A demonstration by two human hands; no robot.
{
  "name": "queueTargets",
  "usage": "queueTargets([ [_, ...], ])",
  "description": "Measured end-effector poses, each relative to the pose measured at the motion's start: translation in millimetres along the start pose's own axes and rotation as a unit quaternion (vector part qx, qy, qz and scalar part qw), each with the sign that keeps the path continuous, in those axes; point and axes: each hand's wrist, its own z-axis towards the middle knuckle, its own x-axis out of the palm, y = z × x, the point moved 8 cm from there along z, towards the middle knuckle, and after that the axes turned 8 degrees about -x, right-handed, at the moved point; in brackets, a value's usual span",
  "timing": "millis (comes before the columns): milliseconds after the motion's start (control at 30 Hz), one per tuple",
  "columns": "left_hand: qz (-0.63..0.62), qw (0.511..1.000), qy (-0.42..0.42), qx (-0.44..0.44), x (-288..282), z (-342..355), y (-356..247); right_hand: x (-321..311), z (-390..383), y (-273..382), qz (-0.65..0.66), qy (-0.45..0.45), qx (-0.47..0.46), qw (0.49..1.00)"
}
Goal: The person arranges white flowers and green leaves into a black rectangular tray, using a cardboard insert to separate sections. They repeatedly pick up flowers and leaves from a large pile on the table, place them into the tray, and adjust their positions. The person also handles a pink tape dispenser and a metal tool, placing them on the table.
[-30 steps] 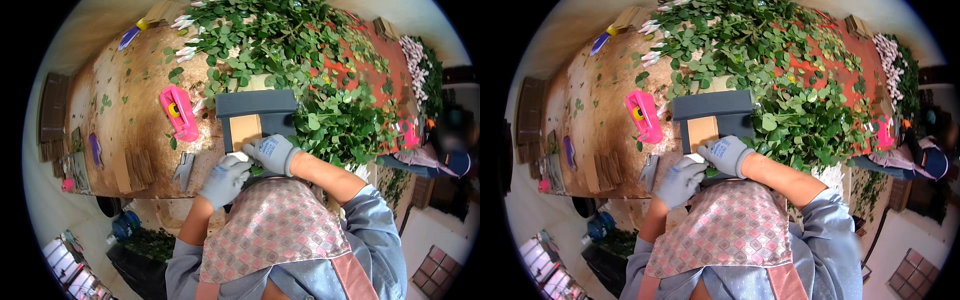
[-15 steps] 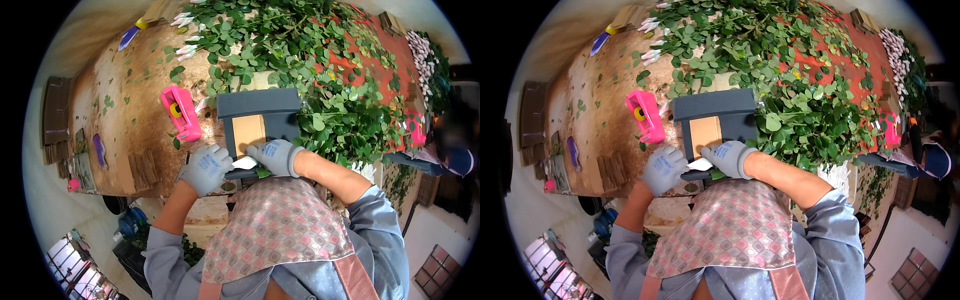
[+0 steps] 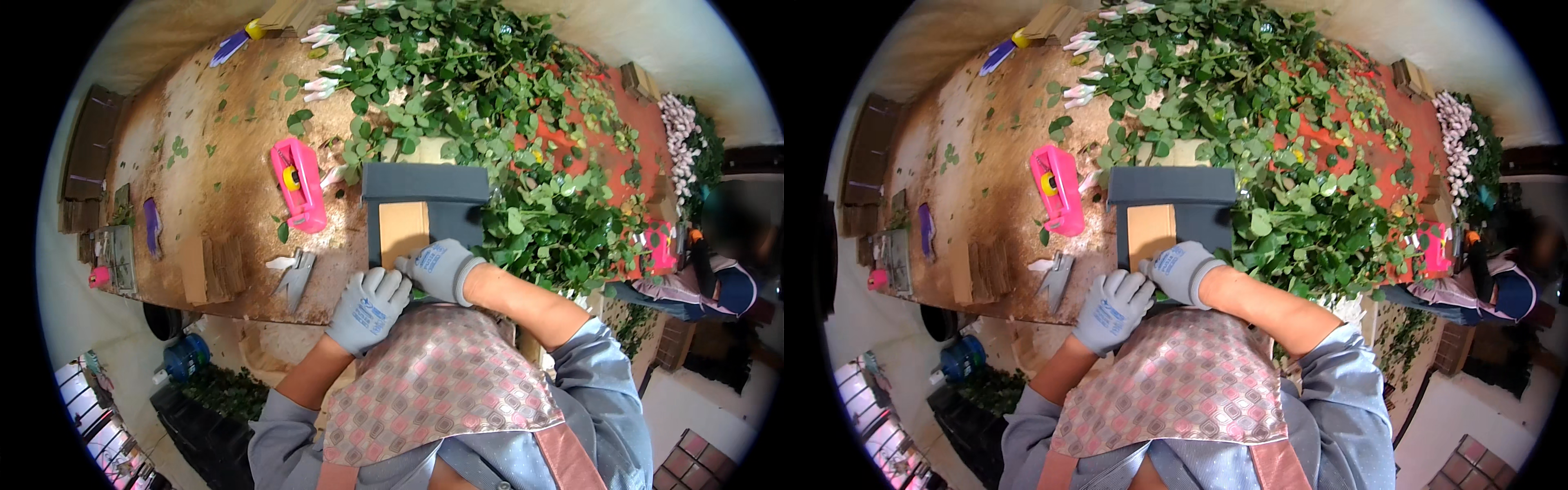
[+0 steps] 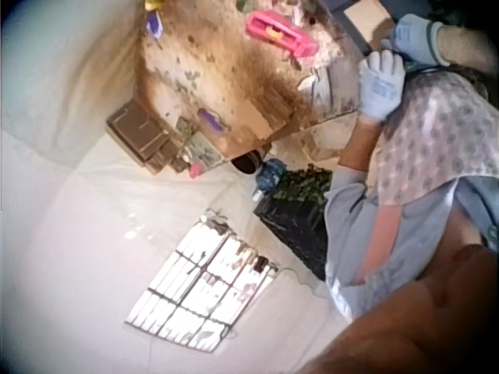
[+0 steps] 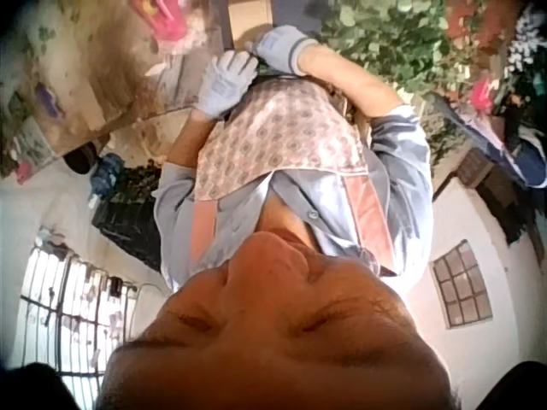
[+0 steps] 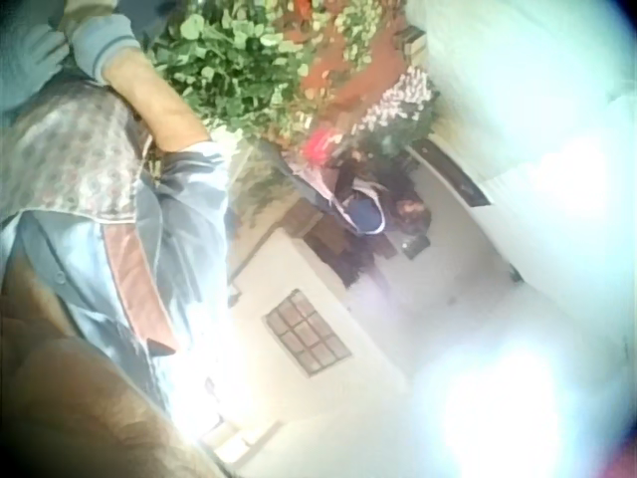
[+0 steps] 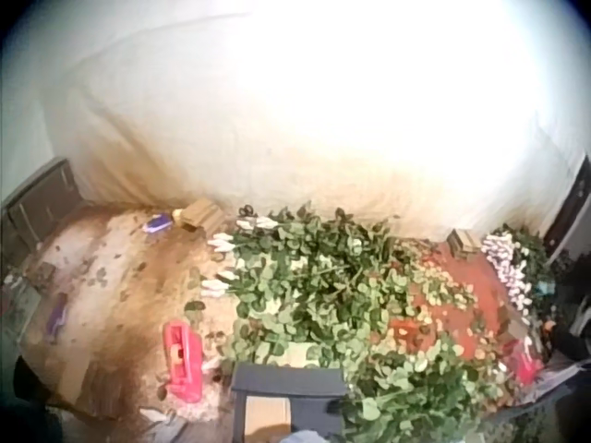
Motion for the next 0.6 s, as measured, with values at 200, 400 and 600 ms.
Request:
queueTargets([
  [200,-0.034,0.998,-0.054,-0.017,12,-1,4,-26,2,-17,-0.018,0.066,-0.055,0.996],
  [400,-0.049,0.995,-0.078,-0.025,9,-3,5,-172,52,-150,-0.001,-0.381,0.021,0.925],
  [600,-0.056,0.996,-0.052,-0.037,14,-3,8,-89,117,-259,-0.198,-0.073,0.153,0.965],
])
